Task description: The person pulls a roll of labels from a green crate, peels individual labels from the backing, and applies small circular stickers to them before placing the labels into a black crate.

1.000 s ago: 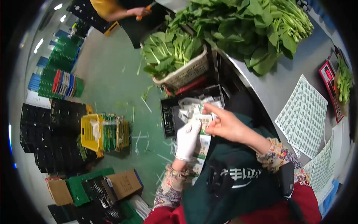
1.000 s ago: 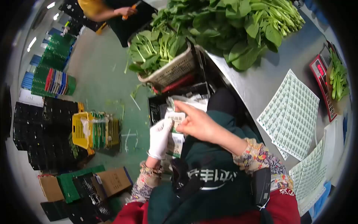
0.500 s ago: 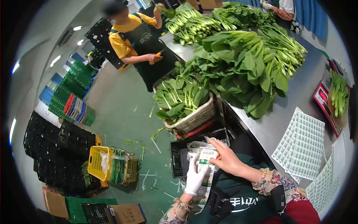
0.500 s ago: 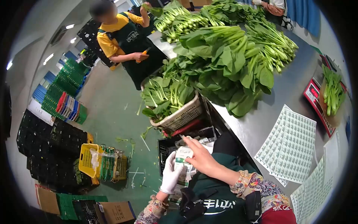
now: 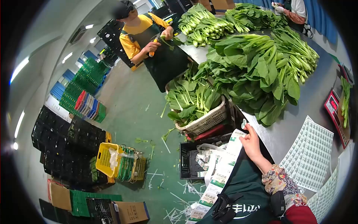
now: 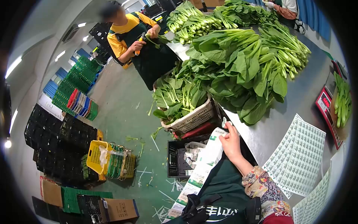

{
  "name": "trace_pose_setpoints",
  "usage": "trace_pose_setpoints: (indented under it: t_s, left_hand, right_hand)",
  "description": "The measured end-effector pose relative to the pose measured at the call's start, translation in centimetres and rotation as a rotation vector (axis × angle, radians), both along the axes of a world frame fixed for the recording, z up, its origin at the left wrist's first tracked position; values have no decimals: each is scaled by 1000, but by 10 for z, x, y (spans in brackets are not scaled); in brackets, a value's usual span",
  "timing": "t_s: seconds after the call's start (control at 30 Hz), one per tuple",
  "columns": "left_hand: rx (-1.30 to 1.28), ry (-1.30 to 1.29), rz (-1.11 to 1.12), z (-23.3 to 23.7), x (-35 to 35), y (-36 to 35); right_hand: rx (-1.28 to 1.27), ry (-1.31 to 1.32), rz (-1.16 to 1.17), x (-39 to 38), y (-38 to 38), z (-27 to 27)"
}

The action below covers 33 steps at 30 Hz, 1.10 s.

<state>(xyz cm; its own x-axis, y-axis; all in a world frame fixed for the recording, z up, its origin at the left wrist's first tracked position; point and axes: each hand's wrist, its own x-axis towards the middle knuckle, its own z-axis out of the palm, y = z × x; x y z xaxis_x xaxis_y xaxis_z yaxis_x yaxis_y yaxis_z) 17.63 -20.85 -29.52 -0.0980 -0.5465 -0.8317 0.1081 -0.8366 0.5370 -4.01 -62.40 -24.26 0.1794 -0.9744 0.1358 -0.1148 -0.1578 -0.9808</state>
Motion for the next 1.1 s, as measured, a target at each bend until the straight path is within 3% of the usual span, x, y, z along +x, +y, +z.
trace_pose_setpoints:
  t_s: [0.17,0.33,0.4,0.43,0.5,0.53,0.63,0.7,0.77,0.83,0.87,0.9,0.93,1.0,1.1]
  left_hand:
    - [200,-419,-146,-47,40,11]
    - [358,-1045,-490,-80,178,-9]
    - [1,-1345,-175,-58,221,-102]
    - [-361,-1390,62,-27,222,-165]
    - [-1068,-1347,274,41,176,-295]
    - [-1393,-1313,280,73,154,-363]
    - [-1580,-1460,-136,94,125,-402]
    - [-1422,-1465,-235,80,119,-374]
    - [-1294,-1374,-240,24,136,-324]
    - [-1113,-1399,-446,-28,146,-250]
    - [-1110,-1404,-423,-61,149,-206]
    - [-817,-1376,-667,-85,156,-161]
    - [-462,-1259,-738,-84,144,-116]
    - [179,-1015,-1158,-190,186,13]
    - [568,-693,-1147,-132,145,104]
  right_hand:
    - [-17,7,20,5,15,-1]
    - [-29,-34,27,10,24,-7]
    - [-41,-66,13,14,27,-7]
    - [32,-144,39,15,28,-7]
    - [-18,-173,53,24,26,3]
    - [2,-156,22,18,38,0]
    - [-3,-234,2,20,35,3]
    - [-4,-292,4,18,32,1]
    - [66,-397,9,18,35,6]
    - [80,-414,29,18,38,8]
    - [86,-418,45,17,39,9]
    - [102,-459,62,17,39,9]
    - [121,-503,83,19,40,9]
    - [155,-545,145,22,43,13]
    - [178,-558,217,37,52,15]
